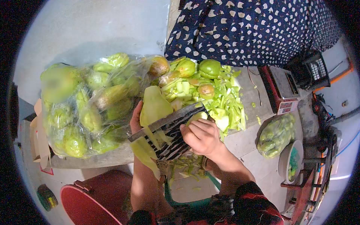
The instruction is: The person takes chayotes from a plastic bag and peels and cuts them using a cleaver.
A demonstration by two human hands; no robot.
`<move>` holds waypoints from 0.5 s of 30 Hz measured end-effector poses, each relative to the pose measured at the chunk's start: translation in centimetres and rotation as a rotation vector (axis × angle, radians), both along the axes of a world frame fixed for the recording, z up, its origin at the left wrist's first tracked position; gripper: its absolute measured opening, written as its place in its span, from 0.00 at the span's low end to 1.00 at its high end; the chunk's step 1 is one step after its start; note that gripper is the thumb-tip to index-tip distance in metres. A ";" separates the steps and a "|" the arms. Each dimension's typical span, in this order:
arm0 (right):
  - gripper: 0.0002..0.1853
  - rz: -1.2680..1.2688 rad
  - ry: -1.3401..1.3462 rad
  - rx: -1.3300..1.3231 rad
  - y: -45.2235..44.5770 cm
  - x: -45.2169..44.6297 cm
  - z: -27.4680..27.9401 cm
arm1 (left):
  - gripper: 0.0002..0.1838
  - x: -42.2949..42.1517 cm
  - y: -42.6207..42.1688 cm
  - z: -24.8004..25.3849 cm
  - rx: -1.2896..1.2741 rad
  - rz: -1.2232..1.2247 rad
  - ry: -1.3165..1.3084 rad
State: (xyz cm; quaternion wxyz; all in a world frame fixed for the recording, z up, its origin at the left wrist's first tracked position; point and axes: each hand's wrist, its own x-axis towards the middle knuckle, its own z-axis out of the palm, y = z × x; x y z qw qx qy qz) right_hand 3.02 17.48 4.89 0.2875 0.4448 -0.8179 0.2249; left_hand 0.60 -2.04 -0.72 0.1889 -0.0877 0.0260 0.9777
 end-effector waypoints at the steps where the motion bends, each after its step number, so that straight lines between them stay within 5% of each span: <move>1: 0.09 0.002 -0.029 0.013 0.0 0.0 0.1 | 0.21 0.1 -0.1 0.1 0.000 0.002 0.000; 5: 0.16 -0.182 -0.237 -0.065 1.5 -1.1 -2.2 | 0.22 0.6 -0.7 1.1 0.014 0.018 0.100; 13: 0.18 -0.069 -0.134 -0.065 0.2 0.3 0.2 | 0.24 1.5 -0.6 1.9 0.080 0.044 0.136; 15: 0.20 -0.271 -0.241 0.006 1.0 -0.7 -1.9 | 0.24 1.0 -0.9 1.4 -0.045 -0.077 0.161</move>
